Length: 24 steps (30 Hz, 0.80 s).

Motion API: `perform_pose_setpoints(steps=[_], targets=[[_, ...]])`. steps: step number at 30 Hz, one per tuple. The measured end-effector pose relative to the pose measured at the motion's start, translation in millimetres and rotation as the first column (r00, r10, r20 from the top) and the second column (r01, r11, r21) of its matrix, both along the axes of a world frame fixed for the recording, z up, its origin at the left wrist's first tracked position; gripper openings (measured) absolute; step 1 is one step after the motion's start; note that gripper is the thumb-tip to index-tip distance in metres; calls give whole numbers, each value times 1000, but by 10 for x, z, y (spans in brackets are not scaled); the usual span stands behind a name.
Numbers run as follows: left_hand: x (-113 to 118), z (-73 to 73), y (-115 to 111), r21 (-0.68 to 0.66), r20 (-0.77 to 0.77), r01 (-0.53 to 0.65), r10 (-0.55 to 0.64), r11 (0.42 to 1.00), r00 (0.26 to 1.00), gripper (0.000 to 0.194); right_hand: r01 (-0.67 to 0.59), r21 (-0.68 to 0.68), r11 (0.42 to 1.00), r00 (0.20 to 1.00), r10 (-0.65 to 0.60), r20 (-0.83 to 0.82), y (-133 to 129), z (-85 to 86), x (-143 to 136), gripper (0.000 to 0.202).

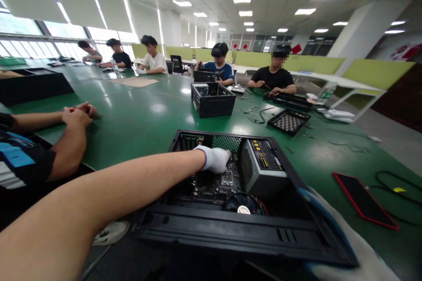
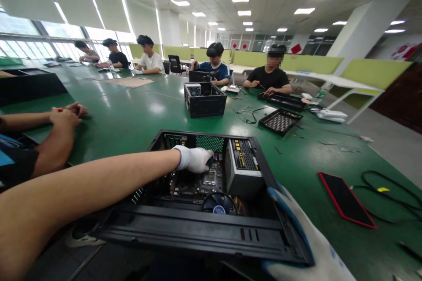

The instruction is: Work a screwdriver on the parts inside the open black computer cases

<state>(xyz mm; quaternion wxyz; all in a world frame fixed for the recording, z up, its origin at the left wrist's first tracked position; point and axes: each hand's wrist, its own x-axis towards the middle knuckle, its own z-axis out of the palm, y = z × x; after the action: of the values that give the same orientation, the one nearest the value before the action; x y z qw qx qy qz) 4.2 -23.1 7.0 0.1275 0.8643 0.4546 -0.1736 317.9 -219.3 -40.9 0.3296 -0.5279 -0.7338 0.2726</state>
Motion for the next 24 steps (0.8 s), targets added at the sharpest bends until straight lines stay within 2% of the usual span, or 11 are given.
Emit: perform_pose_setpoints(steps=[4, 9, 13, 18, 24], targets=[[39, -89, -2, -41, -31, -27, 26, 999, 999, 48, 33, -49, 998, 999, -35, -33, -29, 19, -27, 102], [87, -101, -21, -36, -18, -45, 45, 998, 999, 50, 18, -60, 998, 999, -20, -32, -34, 75, -66, 106], [95, -125, 2, -13, 5, -66, 66, 998, 998, 44, 19, -96, 995, 999, -23, -37, -41, 60, -61, 109], [71, -176, -31, -7, 5, 16, -16, 1000, 1000, 54, 37, -132, 991, 998, -43, -47, -57, 14, -41, 115], [115, -163, -88, 37, -1, 65, -65, 997, 998, 53, 49, -125, 991, 997, -56, -59, -53, 12, -57, 113]])
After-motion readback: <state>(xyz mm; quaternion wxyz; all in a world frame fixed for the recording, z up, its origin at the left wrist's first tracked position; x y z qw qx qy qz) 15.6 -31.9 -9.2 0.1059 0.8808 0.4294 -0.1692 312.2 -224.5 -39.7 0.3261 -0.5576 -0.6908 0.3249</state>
